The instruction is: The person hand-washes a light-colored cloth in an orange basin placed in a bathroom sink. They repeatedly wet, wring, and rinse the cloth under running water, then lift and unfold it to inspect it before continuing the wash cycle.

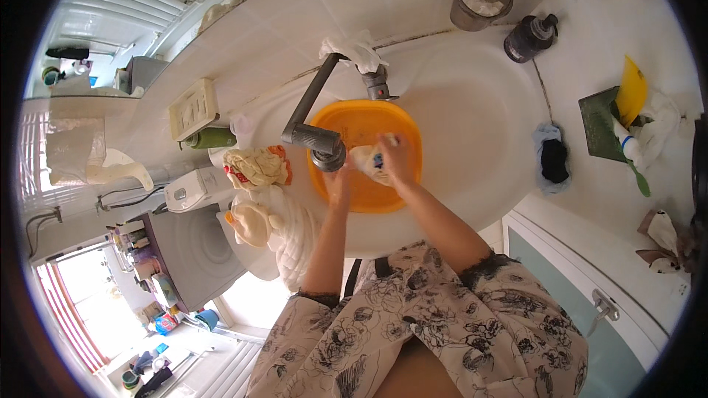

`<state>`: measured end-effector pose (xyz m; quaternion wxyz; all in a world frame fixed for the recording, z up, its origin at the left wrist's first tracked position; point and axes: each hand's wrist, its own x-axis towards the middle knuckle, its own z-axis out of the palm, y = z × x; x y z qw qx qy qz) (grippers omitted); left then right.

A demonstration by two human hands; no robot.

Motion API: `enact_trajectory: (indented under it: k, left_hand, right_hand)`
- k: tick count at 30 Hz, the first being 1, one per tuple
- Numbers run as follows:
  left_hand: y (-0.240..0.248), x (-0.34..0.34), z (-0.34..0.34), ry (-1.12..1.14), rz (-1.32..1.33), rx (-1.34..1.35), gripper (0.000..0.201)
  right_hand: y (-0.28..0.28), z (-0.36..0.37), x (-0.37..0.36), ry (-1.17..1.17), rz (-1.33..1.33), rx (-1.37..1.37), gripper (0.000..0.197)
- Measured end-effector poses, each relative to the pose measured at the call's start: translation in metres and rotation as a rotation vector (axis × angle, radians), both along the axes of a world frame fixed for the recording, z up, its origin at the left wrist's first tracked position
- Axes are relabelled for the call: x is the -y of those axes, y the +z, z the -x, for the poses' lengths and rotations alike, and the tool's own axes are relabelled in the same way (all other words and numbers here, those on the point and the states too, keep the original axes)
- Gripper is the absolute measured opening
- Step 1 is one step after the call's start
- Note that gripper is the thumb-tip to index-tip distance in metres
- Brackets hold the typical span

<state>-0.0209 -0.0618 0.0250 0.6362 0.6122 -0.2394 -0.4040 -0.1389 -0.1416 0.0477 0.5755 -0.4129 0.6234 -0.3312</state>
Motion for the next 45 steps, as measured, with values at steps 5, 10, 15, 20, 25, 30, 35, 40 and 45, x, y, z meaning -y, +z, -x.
enact_trajectory:
  k: [5, 10, 15, 20, 25, 30, 35, 40, 45]
  left_hand:
    - [-0.056, -0.033, -0.067, 0.101, -0.407, 0.845, 0.045]
    - [-0.018, -0.017, -0.082, -0.058, -0.546, 0.573, 0.039]
    - [0.007, -0.026, -0.077, -0.027, -0.544, 0.868, 0.036]
    - [0.033, -0.033, -0.075, -0.067, -0.561, 0.673, 0.038]
    - [0.060, -0.031, -0.068, -0.084, -0.498, 0.643, 0.037]
    - [0.077, -0.023, -0.054, -0.158, -0.658, 0.647, 0.035]
    - [0.062, -0.024, -0.056, -0.119, -0.523, 0.564, 0.034]
    - [0.023, -0.030, -0.072, -0.264, -0.607, 0.378, 0.031]
    - [-0.013, -0.030, -0.046, -0.107, -0.581, 0.293, 0.029]
  right_hand:
    - [0.003, 0.060, 0.002, -0.099, 0.388, -0.397, 0.037]
    - [-0.027, 0.089, 0.001, 0.347, -0.097, -0.344, 0.043]
    - [-0.026, 0.091, -0.011, 0.328, 0.057, -0.409, 0.044]
    - [-0.018, 0.100, -0.010, 0.269, 0.087, -0.342, 0.041]
    - [-0.005, 0.107, -0.002, 0.266, -0.003, -0.226, 0.040]
    - [0.004, 0.114, 0.009, 0.208, 0.045, -0.228, 0.040]
    - [0.001, 0.117, 0.017, 0.236, 0.057, -0.219, 0.041]
    - [-0.002, 0.113, 0.017, 0.216, 0.109, -0.281, 0.041]
    - [-0.005, 0.114, 0.016, 0.238, 0.248, -0.367, 0.040]
